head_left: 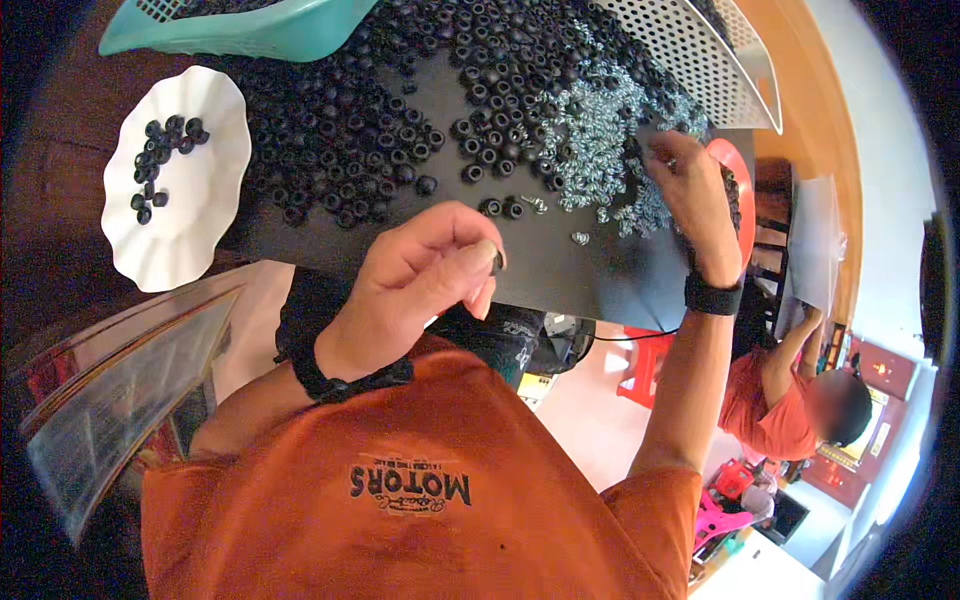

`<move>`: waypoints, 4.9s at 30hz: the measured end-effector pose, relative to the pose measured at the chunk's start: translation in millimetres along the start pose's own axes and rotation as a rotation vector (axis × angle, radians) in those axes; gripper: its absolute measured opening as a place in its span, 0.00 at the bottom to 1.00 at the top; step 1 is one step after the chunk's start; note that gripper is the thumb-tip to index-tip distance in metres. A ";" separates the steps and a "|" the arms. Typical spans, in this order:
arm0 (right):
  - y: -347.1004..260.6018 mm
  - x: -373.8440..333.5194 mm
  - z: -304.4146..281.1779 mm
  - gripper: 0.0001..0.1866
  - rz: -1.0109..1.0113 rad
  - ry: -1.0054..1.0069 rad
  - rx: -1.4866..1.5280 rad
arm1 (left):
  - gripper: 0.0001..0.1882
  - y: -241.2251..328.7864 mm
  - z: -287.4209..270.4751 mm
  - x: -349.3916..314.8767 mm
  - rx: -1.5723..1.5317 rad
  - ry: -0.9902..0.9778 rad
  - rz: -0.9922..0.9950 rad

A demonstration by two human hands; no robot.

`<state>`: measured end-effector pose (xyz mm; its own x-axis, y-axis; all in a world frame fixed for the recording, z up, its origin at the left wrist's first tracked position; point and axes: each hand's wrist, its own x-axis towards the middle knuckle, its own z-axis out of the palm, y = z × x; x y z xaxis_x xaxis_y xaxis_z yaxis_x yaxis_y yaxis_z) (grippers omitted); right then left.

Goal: Inspecting and sorting small black rubber rings at a manual workstation.

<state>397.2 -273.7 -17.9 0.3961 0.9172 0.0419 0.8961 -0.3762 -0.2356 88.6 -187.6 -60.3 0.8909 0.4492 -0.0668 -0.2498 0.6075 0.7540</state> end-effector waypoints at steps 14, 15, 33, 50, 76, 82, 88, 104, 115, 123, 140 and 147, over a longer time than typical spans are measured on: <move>5.9 -6.0 7.4 0.10 0.038 -0.003 -0.104 | 0.10 -8.6 -2.1 5.1 -0.008 -0.034 0.027; 4.7 -8.8 5.1 0.10 0.035 0.033 -0.084 | 0.10 -7.6 -1.8 5.0 -0.013 -0.036 0.014; -156.4 -44.5 -28.2 0.05 -0.363 -0.269 0.462 | 0.09 4.7 -8.0 5.7 -0.096 -0.107 -0.108; -152.1 -43.1 2.3 0.08 -0.013 -0.552 1.091 | 0.09 0.1 -25.9 5.8 -0.215 -0.289 -0.103; -186.2 36.2 -25.5 0.08 -0.519 -0.114 0.143 | 0.07 8.7 -26.3 -0.7 -0.105 -0.160 -0.027; -184.5 72.4 34.3 0.10 -0.676 -0.111 -0.049 | 0.09 -0.3 -31.5 2.2 -0.123 -0.220 -0.031; -188.6 79.7 48.5 0.08 -0.677 -0.128 -0.118 | 0.09 2.9 -28.4 1.6 -0.182 -0.205 -0.019; -168.7 3.1 0.3 0.07 -0.476 -0.069 0.449 | 0.11 0.9 -20.5 4.6 -0.144 -0.101 -0.008; -152.6 -71.6 -1.4 0.09 -0.310 0.080 0.544 | 0.18 10.1 -9.7 1.2 0.115 -0.072 -0.021; -153.0 -90.4 -0.9 0.10 -0.141 0.047 0.707 | 0.19 5.9 -3.4 1.8 0.176 -0.118 0.028; -161.6 -94.9 11.6 0.14 -0.407 0.301 0.279 | 0.20 -1.6 -14.5 2.4 0.227 -0.228 0.075; -164.8 -94.0 18.9 0.14 -0.423 0.282 0.303 | 0.19 4.5 -18.4 3.3 0.403 -0.209 0.085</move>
<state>208.5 -295.4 -1.4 0.0918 0.8935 0.4396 0.9069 0.1073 -0.4075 83.4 -171.3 -69.1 0.9415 0.3193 0.1083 -0.1946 0.2523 0.9479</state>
